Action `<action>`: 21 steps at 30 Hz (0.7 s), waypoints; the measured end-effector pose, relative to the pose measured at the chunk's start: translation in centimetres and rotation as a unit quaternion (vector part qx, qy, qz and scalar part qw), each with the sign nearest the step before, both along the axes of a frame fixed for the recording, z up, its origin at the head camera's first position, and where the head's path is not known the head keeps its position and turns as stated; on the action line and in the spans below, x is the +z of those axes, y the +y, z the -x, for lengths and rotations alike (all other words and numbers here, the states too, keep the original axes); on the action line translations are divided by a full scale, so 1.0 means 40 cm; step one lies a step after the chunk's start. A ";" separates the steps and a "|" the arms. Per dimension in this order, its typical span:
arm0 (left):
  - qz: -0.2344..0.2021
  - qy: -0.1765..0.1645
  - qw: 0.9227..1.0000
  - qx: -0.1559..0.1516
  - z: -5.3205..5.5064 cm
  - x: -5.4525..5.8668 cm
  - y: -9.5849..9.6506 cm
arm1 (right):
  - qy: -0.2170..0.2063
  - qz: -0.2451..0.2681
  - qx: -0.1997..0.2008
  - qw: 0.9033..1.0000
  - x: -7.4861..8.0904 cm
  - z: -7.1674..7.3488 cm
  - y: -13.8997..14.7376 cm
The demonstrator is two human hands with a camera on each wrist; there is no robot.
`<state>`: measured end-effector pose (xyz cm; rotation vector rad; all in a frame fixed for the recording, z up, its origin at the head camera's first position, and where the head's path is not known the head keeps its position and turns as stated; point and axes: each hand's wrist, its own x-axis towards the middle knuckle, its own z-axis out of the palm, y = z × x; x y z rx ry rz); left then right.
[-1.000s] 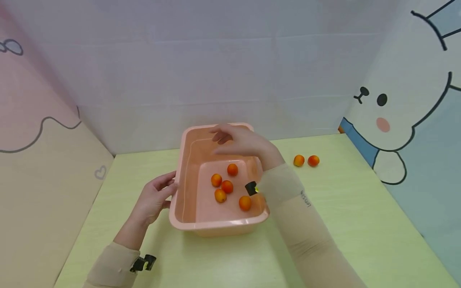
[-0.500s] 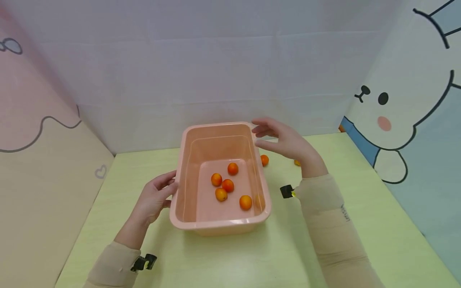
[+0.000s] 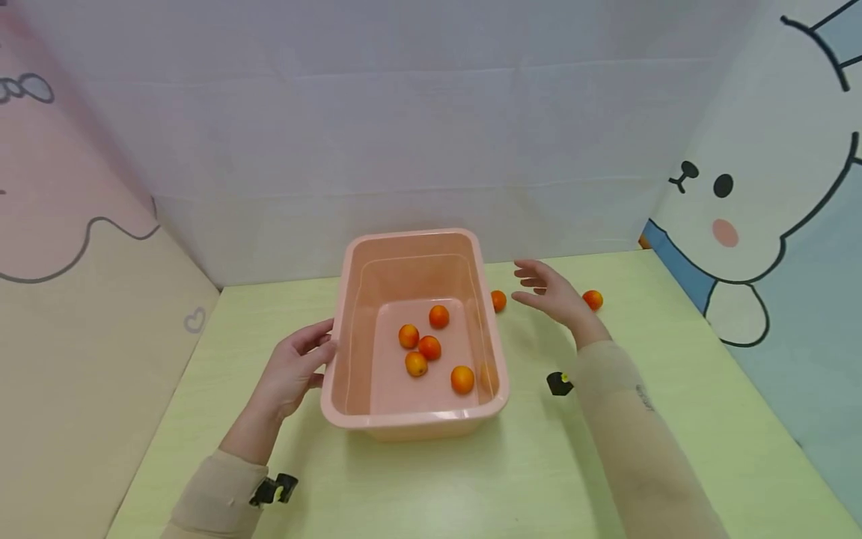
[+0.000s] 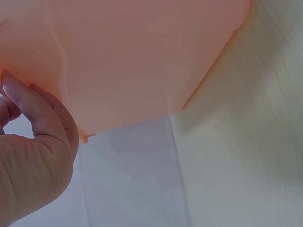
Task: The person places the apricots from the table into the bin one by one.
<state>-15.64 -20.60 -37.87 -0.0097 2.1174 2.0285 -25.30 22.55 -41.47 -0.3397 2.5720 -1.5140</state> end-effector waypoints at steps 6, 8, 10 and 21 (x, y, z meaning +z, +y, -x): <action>0.001 0.001 1.000 0.001 -0.001 0.002 0.000 | -0.027 0.019 0.009 0.999 -0.100 0.032 0.005; -0.001 0.003 1.000 0.001 -0.001 -0.001 0.000 | -0.040 0.019 0.006 0.999 -0.127 0.039 0.006; -0.005 0.004 1.000 -0.001 0.000 -0.003 0.001 | -0.051 0.023 0.001 0.998 -0.150 0.045 0.007; -0.003 0.010 1.000 -0.004 -0.004 0.001 0.000 | -0.069 0.025 -0.016 0.997 -0.177 0.070 -0.007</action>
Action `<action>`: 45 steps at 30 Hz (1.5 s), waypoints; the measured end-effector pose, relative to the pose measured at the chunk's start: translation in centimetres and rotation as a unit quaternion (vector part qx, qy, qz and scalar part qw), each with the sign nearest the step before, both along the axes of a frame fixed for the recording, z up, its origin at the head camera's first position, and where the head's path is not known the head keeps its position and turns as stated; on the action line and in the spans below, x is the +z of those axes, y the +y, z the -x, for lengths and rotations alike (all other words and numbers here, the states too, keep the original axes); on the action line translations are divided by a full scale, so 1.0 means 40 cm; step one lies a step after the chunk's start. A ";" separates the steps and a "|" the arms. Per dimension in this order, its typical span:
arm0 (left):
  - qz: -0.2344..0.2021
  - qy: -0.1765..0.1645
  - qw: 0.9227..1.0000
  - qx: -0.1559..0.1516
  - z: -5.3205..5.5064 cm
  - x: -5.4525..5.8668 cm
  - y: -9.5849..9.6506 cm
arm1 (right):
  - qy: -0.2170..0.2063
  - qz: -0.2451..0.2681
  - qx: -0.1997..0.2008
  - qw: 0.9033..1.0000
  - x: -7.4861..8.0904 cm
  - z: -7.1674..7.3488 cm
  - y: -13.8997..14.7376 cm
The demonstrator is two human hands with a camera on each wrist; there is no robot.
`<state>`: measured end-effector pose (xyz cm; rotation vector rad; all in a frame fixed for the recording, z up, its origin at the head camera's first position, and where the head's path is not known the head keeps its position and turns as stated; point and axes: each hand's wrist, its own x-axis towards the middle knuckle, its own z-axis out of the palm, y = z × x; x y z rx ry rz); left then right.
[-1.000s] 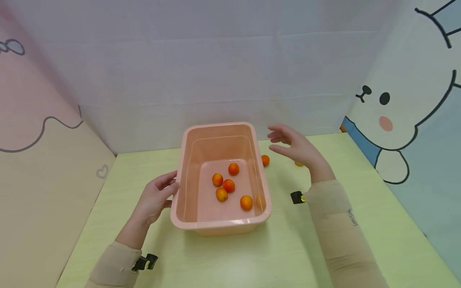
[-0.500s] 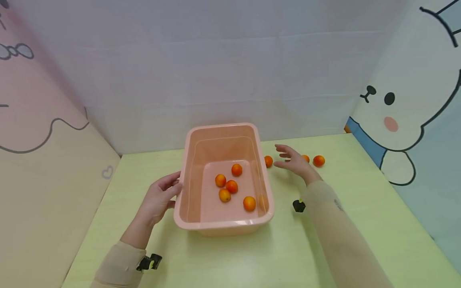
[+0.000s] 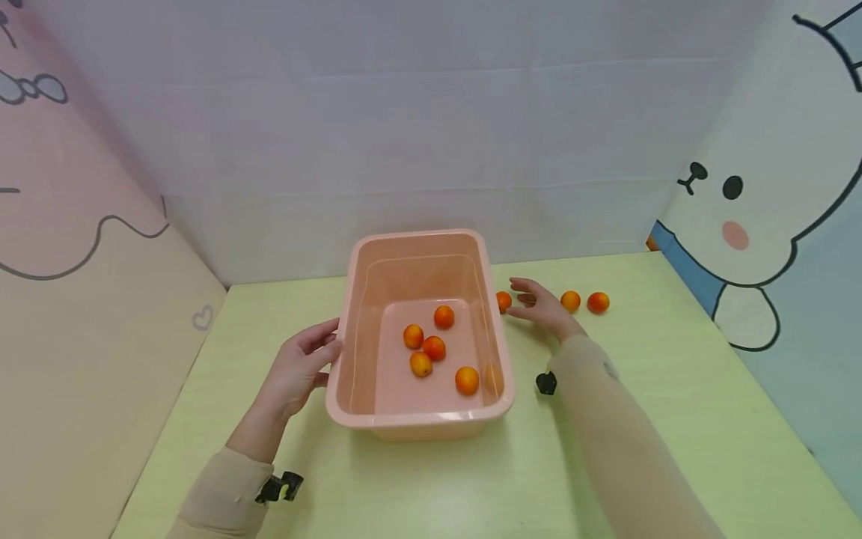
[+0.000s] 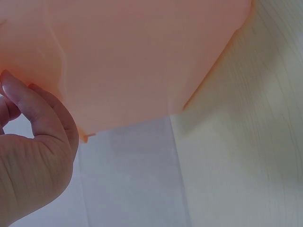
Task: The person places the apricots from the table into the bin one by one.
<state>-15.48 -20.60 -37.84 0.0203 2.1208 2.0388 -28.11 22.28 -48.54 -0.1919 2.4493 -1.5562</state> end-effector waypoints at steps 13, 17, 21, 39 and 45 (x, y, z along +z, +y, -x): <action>-0.005 -0.007 1.000 0.009 -0.002 -0.003 0.003 | 0.015 -0.049 -0.021 0.998 -0.015 0.018 -0.036; -0.004 -0.006 1.000 0.014 0.000 -0.004 0.006 | 0.013 -0.058 -0.047 0.997 -0.016 0.014 -0.039; 0.000 -0.009 1.000 0.015 0.000 -0.005 0.009 | 0.003 -0.052 -0.064 0.997 -0.003 -0.001 -0.023; 0.007 -0.006 1.000 0.012 -0.001 -0.001 0.003 | 0.136 0.002 -0.028 0.990 0.272 -0.053 -0.010; 0.012 -0.003 1.000 0.010 0.003 -0.003 0.004 | 0.169 0.018 -0.021 0.985 0.378 -0.059 -0.035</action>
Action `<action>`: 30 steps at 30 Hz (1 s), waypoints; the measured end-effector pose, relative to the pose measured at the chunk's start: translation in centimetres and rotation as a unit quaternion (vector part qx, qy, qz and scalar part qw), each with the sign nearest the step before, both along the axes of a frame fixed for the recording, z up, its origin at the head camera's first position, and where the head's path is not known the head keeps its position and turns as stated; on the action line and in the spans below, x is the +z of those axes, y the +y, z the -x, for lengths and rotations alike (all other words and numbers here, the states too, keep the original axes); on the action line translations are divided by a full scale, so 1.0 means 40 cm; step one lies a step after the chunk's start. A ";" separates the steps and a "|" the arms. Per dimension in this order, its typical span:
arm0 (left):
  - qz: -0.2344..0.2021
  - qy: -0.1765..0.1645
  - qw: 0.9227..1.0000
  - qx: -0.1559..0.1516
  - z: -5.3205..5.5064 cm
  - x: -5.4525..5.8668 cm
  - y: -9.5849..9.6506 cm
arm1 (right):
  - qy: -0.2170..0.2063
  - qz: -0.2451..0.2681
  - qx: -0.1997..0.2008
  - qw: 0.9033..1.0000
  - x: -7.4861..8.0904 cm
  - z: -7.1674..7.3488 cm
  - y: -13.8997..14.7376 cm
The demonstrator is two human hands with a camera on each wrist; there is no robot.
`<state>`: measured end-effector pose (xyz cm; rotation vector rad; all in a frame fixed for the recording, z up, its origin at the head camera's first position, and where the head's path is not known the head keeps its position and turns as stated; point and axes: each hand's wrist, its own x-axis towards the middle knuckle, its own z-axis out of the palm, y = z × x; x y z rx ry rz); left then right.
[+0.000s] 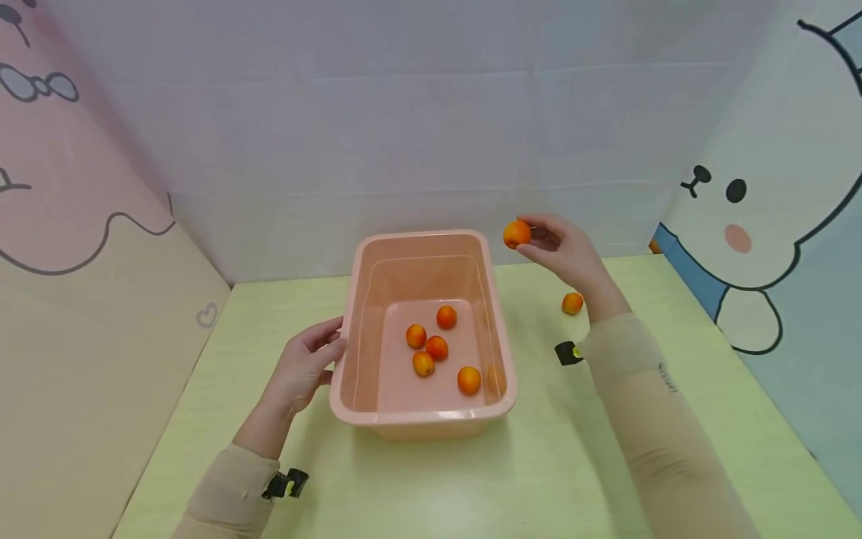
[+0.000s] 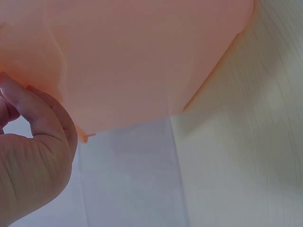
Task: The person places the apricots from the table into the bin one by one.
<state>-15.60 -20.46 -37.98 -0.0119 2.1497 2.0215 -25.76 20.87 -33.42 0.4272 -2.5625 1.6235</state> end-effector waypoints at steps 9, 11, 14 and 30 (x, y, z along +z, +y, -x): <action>-0.001 0.000 1.000 -0.001 0.004 -0.002 -0.001 | 0.020 0.008 0.059 0.998 0.112 0.017 -0.099; 0.000 -0.002 1.000 0.000 0.003 -0.002 -0.001 | 0.024 0.008 0.070 0.997 0.131 0.026 -0.132; 0.001 -0.002 1.000 -0.001 0.002 -0.001 0.000 | 0.020 0.013 0.084 0.996 0.152 0.039 -0.179; -0.005 -0.004 1.000 -0.001 -0.003 0.008 0.001 | -0.077 -0.015 0.109 0.991 0.073 0.123 -0.365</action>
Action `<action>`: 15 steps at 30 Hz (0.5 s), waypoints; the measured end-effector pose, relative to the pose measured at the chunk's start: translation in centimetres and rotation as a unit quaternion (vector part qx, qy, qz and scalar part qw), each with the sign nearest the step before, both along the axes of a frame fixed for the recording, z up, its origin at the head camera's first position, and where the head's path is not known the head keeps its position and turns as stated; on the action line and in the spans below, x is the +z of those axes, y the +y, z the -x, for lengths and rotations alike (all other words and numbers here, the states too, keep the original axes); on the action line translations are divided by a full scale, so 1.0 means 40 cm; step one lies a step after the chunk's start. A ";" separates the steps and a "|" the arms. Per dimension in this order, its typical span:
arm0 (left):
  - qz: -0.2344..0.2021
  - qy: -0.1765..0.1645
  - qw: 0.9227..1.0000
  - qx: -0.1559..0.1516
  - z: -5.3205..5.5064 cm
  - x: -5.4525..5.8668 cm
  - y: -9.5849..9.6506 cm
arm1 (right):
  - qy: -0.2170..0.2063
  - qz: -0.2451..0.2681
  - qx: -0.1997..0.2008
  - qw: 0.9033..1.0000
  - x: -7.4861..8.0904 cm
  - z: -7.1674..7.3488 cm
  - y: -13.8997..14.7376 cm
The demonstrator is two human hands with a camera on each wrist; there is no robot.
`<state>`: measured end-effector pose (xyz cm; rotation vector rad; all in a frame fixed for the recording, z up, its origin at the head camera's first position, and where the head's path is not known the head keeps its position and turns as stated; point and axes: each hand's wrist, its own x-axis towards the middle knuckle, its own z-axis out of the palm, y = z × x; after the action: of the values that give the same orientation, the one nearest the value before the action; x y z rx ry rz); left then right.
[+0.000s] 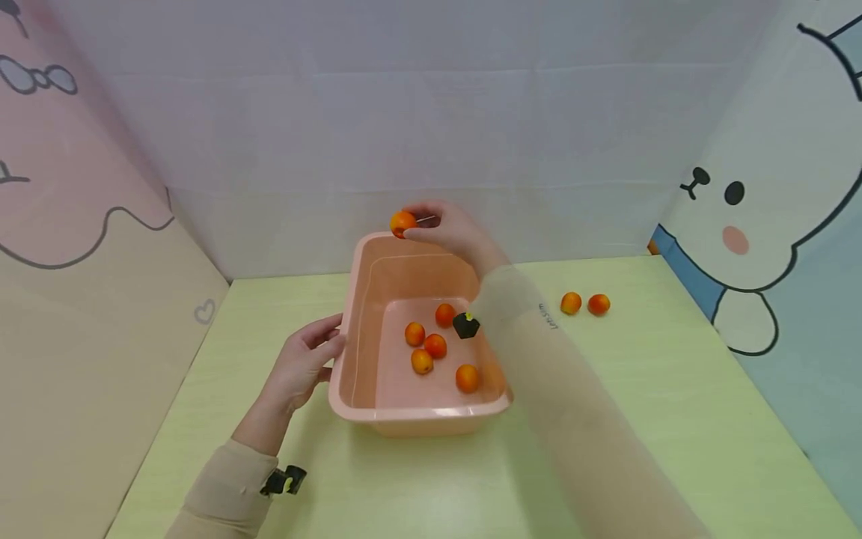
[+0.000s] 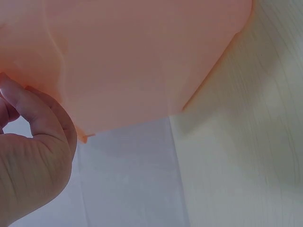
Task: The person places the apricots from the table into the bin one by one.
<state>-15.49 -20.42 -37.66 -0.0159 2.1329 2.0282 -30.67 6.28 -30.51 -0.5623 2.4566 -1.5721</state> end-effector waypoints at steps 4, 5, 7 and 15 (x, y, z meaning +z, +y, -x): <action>0.002 0.000 1.000 -0.001 0.001 -0.006 0.001 | -0.062 0.022 -0.008 0.998 -0.055 0.005 -0.025; 0.003 0.000 1.000 0.000 0.001 -0.006 0.001 | -0.072 0.021 -0.006 0.997 -0.066 0.004 -0.030; 0.007 -0.002 1.000 0.001 0.002 -0.008 0.001 | -0.084 0.007 -0.001 0.996 -0.087 0.003 -0.041; 0.017 -0.008 1.000 0.005 0.008 -0.011 0.001 | -0.050 -0.031 0.061 0.996 -0.143 -0.001 -0.093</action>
<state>-15.83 -20.37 -38.11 -0.0458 2.1616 1.9906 -30.64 2.57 -36.24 -0.5965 2.3429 -1.4356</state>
